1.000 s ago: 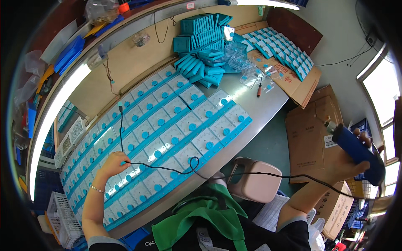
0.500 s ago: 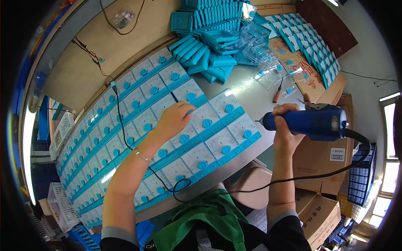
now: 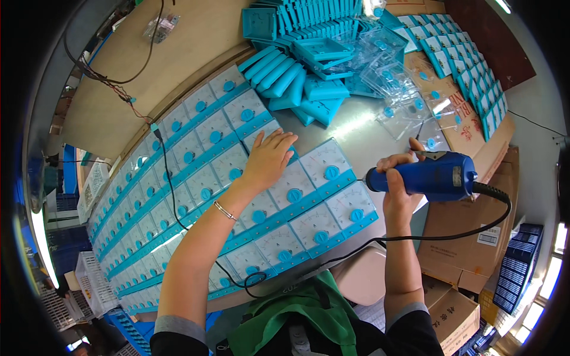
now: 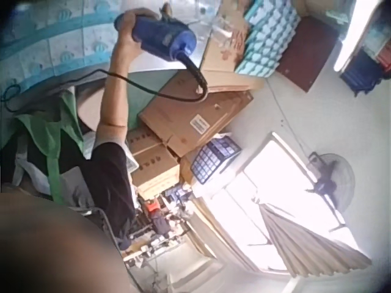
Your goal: Assembling and securing electronic components onto panels using an electric screwdriver at a workbench.
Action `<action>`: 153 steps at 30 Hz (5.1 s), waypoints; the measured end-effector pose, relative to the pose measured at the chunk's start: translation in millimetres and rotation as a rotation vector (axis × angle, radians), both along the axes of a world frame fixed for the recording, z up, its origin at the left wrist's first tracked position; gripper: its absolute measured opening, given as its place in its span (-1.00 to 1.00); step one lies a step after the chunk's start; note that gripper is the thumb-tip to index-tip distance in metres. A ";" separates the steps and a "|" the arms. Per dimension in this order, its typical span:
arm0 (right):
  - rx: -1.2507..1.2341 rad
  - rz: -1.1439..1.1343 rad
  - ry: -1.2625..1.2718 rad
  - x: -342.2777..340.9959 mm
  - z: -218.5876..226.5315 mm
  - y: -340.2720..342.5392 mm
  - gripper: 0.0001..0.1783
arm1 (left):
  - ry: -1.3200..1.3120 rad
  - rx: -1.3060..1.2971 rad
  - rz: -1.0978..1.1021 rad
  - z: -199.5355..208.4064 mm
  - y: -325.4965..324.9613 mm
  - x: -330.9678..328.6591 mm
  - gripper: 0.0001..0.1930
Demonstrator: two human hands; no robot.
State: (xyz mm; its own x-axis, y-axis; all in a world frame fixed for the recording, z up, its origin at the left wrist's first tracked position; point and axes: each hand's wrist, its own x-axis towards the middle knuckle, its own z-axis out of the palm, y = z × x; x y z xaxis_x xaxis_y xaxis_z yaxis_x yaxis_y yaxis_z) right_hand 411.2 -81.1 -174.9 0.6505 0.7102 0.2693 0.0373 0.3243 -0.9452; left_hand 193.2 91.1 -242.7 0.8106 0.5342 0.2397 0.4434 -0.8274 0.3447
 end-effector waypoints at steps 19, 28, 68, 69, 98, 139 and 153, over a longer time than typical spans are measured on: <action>-0.022 -0.026 0.104 -18.9 -3.4 57.8 -0.45 | -0.132 -0.344 -0.001 2.9 -20.6 51.7 -0.65; -0.143 0.001 0.005 -13.8 -5.6 57.1 -0.34 | -0.158 -0.476 0.066 -6.4 -24.2 50.8 -0.70; -0.183 0.157 -0.084 -66.1 -10.7 60.9 -0.81 | -0.180 -0.468 0.058 -25.2 -26.9 50.9 -0.95; -0.189 0.162 -0.056 -66.4 -9.9 60.0 -0.81 | -0.181 -0.470 0.057 -22.5 -27.3 51.4 -0.95; -0.235 0.212 -0.323 -82.5 -46.5 42.3 -0.80 | -0.275 -0.532 -0.004 -19.2 -28.1 49.7 -0.94; -0.023 -0.151 -0.033 -29.0 -27.7 -58.0 -0.55 | -0.154 -0.311 -0.349 -18.1 -124.2 41.5 -0.66; -0.198 -0.078 0.017 -72.7 -19.1 -70.4 -0.91 | -0.272 -0.375 -0.381 -18.7 -118.7 44.6 -0.61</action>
State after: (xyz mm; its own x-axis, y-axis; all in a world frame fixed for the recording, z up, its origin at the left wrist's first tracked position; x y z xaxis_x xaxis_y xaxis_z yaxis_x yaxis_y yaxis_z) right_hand 338.5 -151.6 -194.0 0.7091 0.6952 0.1179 0.0385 0.1288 -0.9909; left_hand 237.9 -27.6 -261.4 0.8976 0.3064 0.3168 -0.0056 -0.7107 0.7034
